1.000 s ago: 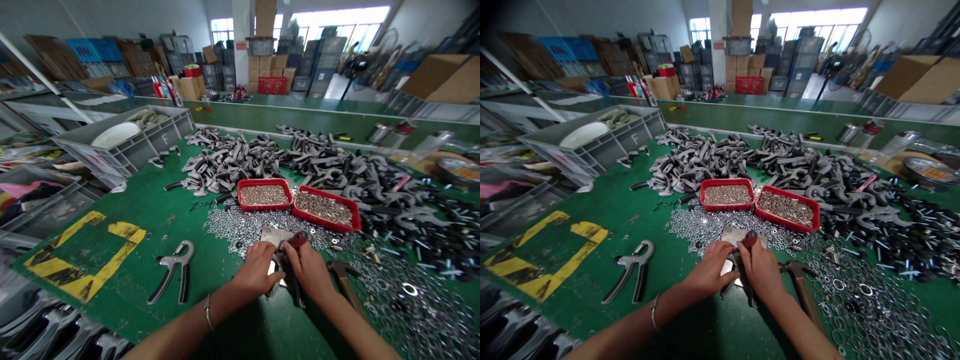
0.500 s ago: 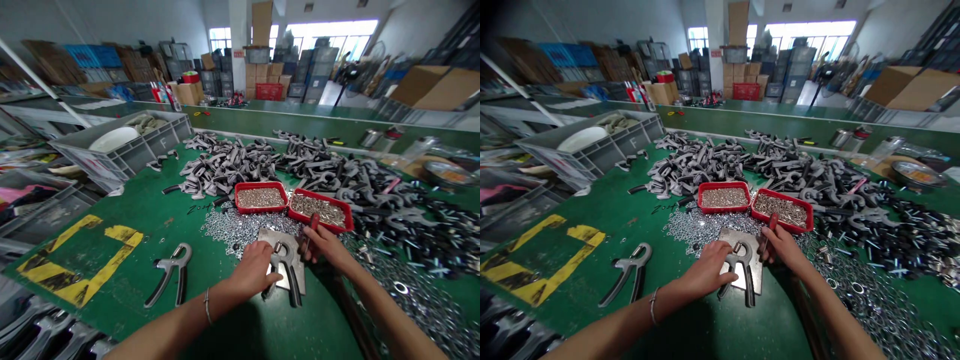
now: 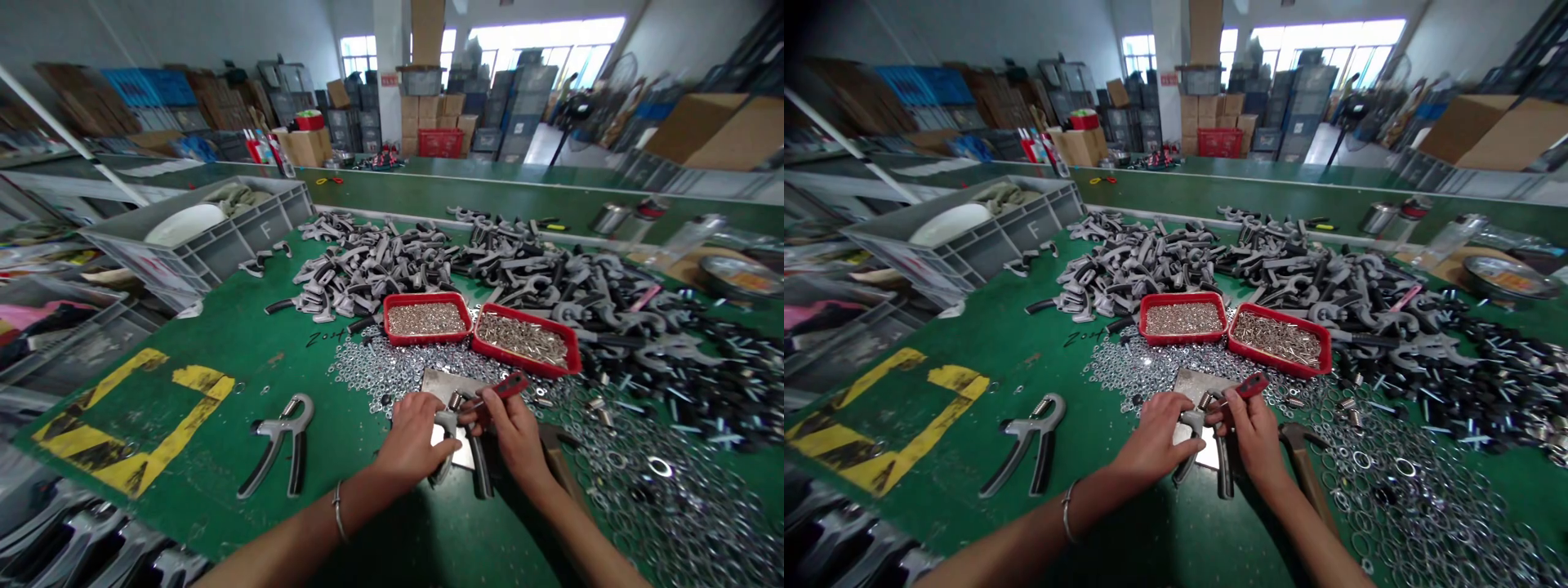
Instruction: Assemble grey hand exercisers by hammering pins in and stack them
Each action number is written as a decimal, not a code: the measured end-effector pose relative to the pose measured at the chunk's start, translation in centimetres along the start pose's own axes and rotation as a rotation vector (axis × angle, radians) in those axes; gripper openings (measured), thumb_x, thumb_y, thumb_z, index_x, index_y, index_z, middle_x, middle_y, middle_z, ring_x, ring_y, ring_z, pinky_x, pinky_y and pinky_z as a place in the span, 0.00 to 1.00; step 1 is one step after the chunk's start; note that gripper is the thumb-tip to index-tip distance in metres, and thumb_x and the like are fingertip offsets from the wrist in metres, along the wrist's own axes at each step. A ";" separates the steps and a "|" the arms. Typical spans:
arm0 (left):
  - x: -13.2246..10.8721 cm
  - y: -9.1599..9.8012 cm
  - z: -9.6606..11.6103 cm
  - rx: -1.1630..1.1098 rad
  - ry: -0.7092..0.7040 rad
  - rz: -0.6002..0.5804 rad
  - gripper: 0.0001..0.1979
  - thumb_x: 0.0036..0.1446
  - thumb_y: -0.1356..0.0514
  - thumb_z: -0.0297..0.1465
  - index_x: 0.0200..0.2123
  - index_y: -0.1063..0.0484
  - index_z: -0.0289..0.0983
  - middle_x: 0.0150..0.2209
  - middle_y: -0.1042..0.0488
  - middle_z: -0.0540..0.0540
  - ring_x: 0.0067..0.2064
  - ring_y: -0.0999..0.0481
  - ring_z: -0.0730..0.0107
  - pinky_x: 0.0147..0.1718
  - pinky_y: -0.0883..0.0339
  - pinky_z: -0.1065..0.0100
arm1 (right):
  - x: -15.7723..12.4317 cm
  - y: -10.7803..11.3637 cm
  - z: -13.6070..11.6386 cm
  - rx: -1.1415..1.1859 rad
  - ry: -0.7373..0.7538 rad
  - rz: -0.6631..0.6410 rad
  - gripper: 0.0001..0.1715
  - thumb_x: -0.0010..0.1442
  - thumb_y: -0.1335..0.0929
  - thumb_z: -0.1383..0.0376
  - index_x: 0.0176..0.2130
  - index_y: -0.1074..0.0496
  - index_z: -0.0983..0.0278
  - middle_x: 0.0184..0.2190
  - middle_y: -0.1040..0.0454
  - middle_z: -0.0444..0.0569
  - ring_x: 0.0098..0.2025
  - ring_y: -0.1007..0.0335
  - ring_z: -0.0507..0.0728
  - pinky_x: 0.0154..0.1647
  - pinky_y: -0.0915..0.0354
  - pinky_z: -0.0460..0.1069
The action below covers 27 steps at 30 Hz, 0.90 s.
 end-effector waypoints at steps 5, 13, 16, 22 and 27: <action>-0.1 0.0 -0.1 -0.012 -0.008 -0.001 0.23 0.54 0.33 0.39 0.50 0.33 0.38 0.50 0.31 0.44 0.53 0.36 0.55 0.53 0.43 0.56 | -0.2 -0.1 -0.4 -0.135 0.026 -0.010 0.18 0.66 0.38 0.47 0.40 0.35 0.59 0.32 0.19 0.50 0.28 0.23 0.60 0.29 0.27 0.53; 0.0 0.2 0.2 0.024 0.025 -0.034 0.22 0.55 0.34 0.40 0.50 0.33 0.39 0.50 0.31 0.43 0.53 0.36 0.53 0.53 0.43 0.55 | 0.7 -1.7 -2.7 -0.732 0.305 -0.156 0.14 0.67 0.40 0.55 0.38 0.33 0.61 0.28 0.24 0.51 0.31 0.26 0.63 0.33 0.35 0.53; 0.1 0.5 0.6 0.053 0.058 -0.040 0.21 0.55 0.34 0.40 0.48 0.33 0.38 0.50 0.31 0.43 0.53 0.36 0.52 0.52 0.42 0.55 | 1.6 -2.1 -2.8 -0.678 0.336 -0.137 0.13 0.67 0.39 0.55 0.35 0.34 0.60 0.27 0.25 0.49 0.28 0.28 0.61 0.31 0.36 0.51; 0.1 0.9 1.3 0.092 0.086 -0.079 0.21 0.56 0.35 0.39 0.49 0.33 0.37 0.51 0.32 0.42 0.54 0.36 0.52 0.52 0.43 0.55 | 0.7 -2.5 -2.8 -0.539 0.368 -0.073 0.18 0.64 0.38 0.52 0.31 0.32 0.61 0.24 0.27 0.47 0.25 0.30 0.57 0.27 0.34 0.49; 0.4 0.9 1.3 0.116 0.049 -0.080 0.20 0.57 0.35 0.40 0.49 0.32 0.36 0.51 0.32 0.41 0.54 0.36 0.52 0.52 0.42 0.56 | 0.0 -1.7 -8.3 -0.050 0.255 -0.092 0.24 0.71 0.49 0.51 0.38 0.35 0.58 0.14 0.36 0.33 0.10 0.48 0.51 0.10 0.44 0.45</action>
Point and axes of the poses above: each hand's wrist, its own x-axis towards the middle knuckle, its own y-axis out of the back of the hand, z = x × y, the point moved 2 cm from there along x, towards the middle knuckle
